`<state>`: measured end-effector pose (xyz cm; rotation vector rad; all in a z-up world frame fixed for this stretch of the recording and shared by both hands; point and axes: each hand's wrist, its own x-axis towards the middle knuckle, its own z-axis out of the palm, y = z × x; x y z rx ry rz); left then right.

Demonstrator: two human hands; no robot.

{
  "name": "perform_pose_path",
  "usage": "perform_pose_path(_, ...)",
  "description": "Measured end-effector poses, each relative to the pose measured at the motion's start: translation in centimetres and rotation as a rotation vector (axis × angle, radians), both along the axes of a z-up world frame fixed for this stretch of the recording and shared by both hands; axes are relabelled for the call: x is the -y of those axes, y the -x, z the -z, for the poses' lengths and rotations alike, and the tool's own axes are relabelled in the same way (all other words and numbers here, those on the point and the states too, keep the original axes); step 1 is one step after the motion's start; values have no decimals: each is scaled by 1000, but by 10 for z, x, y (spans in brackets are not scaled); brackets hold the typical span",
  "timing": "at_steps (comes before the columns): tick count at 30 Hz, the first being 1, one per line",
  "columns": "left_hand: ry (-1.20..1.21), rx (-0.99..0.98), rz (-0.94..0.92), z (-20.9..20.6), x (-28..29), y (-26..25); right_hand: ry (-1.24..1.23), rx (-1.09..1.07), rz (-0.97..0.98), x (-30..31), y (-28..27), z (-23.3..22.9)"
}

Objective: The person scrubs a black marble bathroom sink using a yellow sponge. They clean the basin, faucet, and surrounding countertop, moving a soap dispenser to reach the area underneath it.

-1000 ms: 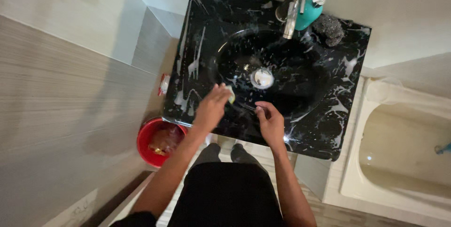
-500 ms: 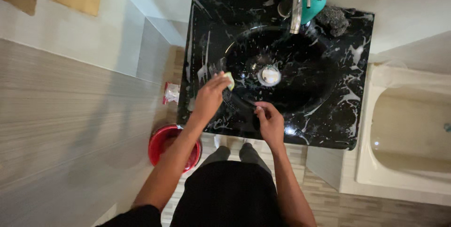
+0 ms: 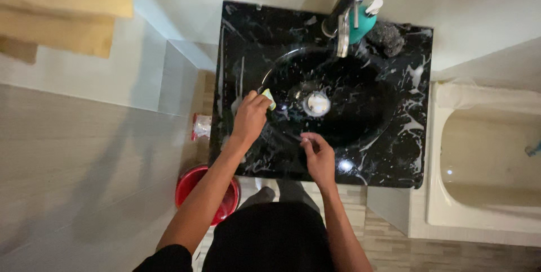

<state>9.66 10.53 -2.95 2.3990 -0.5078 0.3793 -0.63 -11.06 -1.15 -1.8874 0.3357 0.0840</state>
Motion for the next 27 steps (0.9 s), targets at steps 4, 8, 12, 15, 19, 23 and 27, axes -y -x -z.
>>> perform_pose_path(4,-139,-59,-5,11,14,-31,-25,25,-17,12,-26,-2)
perform_pose_path(8,-213,-18,2,14,30,-58,57,-31,-1,28,-57,-16)
perform_pose_path(12,-274,138,-20,23,46,-89,91,-52,-2,45,-86,-18)
perform_pose_path(15,-203,87,32,22,61,-108,30,4,-1,54,-101,-17)
perform_pose_path(19,-112,104,45,17,74,-122,8,28,-47,62,-115,-20)
perform_pose_path(23,-121,101,35,11,75,-121,50,-43,-45,63,-117,-21)
perform_pose_path(27,-140,77,-1,-2,57,-104,-9,17,-61,59,-109,-17)
